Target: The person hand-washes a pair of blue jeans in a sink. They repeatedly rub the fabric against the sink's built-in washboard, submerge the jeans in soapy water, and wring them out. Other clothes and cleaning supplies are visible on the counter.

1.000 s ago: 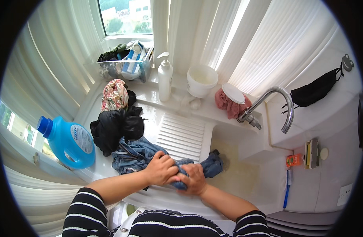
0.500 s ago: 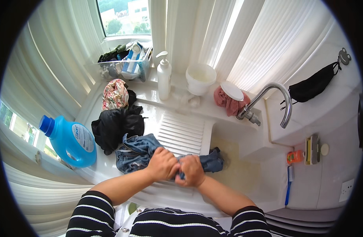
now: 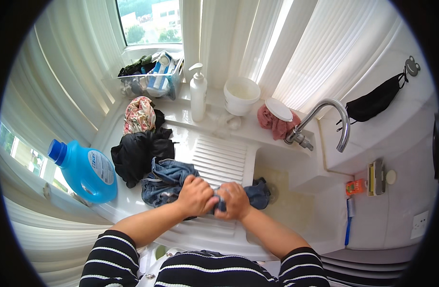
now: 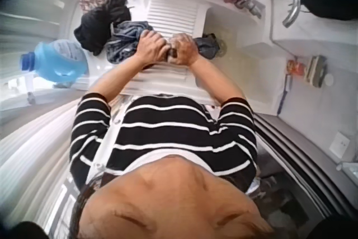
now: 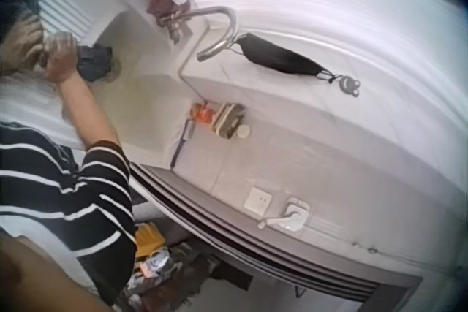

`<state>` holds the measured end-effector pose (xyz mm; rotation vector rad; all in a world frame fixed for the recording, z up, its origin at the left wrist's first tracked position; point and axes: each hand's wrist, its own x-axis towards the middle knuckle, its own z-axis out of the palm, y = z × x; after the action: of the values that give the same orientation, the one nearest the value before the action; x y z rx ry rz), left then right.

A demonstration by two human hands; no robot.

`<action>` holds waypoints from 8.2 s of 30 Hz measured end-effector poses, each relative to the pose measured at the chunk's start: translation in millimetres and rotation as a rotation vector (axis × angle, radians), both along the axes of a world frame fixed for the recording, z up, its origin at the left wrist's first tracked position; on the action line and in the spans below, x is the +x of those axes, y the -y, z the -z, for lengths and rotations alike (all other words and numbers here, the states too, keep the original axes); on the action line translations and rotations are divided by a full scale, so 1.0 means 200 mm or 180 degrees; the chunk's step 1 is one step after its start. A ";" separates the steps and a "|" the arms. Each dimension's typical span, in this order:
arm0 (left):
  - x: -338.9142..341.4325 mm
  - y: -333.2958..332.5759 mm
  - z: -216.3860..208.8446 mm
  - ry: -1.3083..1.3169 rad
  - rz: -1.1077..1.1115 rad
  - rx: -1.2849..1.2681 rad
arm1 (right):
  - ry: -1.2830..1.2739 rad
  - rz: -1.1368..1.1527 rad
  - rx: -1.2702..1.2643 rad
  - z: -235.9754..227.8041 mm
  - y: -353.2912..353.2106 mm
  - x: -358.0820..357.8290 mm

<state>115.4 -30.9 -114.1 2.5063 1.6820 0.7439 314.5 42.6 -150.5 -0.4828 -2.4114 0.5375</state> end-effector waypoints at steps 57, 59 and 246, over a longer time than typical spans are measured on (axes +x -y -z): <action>-0.05 -0.11 -0.22 -0.0499 -0.0100 -0.0081 | 0.0336 0.0240 0.0382 -0.26 0.02 0.06; -0.01 0.00 -0.16 -0.0393 0.0112 0.0031 | 0.0192 0.0227 0.0794 -0.19 0.12 0.09; 0.11 0.22 0.01 0.0181 0.0509 0.0282 | 0.0875 -0.0712 0.0705 -0.15 0.16 0.13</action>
<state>137.9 -73.9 -115.4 2.6122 1.4409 0.8827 340.3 10.6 -120.9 -0.2021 -2.7687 0.3056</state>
